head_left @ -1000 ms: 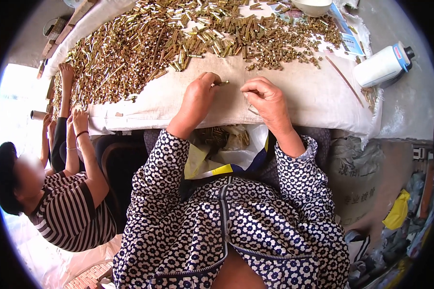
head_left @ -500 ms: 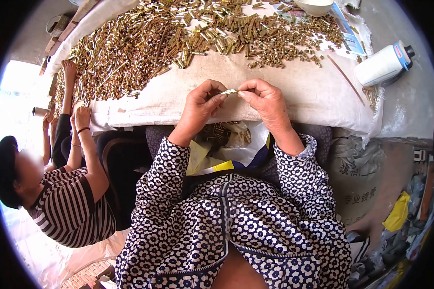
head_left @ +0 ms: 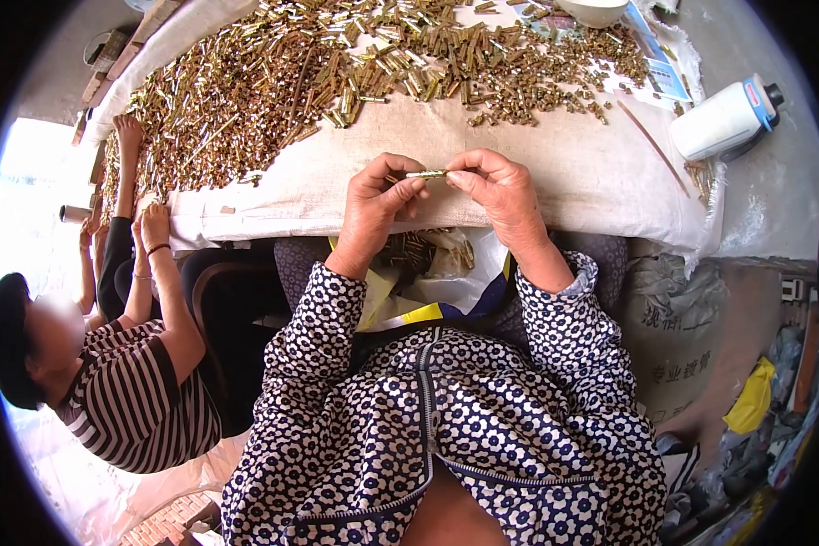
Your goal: The person sorts and inspects small metal parts by hand on a cloth-covered table.
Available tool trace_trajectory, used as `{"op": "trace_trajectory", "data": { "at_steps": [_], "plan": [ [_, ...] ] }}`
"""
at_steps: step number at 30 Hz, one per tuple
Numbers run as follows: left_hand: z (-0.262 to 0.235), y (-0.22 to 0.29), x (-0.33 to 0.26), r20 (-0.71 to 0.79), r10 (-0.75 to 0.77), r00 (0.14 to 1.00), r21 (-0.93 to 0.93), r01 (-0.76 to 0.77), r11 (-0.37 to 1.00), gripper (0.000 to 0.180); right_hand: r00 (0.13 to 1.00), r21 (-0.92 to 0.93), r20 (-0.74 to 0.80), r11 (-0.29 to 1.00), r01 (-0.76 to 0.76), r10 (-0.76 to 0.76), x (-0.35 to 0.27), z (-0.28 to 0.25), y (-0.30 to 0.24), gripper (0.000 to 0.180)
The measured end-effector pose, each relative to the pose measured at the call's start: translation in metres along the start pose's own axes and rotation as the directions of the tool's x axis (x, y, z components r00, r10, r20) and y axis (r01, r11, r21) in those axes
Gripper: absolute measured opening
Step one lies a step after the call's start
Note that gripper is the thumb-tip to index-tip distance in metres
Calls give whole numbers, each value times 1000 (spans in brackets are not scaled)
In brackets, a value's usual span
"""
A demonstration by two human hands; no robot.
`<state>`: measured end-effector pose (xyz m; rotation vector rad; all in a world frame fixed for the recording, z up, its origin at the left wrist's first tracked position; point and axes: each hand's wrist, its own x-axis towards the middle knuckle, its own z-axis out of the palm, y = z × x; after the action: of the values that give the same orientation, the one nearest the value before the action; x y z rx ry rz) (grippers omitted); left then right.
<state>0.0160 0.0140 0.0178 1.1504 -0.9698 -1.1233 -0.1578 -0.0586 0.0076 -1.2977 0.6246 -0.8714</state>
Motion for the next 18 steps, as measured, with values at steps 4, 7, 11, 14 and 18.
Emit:
{"op": "trace_trajectory", "data": {
  "at_steps": [4, 7, 11, 14, 18],
  "plan": [
    [3, -2, 0, -8, 21, 1000, -43, -21, 999, 10, 1000, 42, 4, 999, 21, -21, 0, 1, 0, 14],
    [7, -3, 1, -22, 98, 995, -25, -99, 995, 10, 996, -181, -29, 981, 72, -79, -2, 1, -3, 10],
    [0, -9, 4, 42, 89, 995, 128, -93, 987, 10, 969, -429, 25, 873, 232, -246, 0, 0, 1, 10],
    [11, -9, 8, 156, 185, 970, 466, -238, 852, 12, 956, -667, 108, 693, 273, -272, -1, -2, -1, 10],
    [26, 4, 11, 367, 267, 891, 742, -454, 493, 20, 937, -872, 135, 411, 267, -322, 4, -20, 0, 17]
  ]
}}
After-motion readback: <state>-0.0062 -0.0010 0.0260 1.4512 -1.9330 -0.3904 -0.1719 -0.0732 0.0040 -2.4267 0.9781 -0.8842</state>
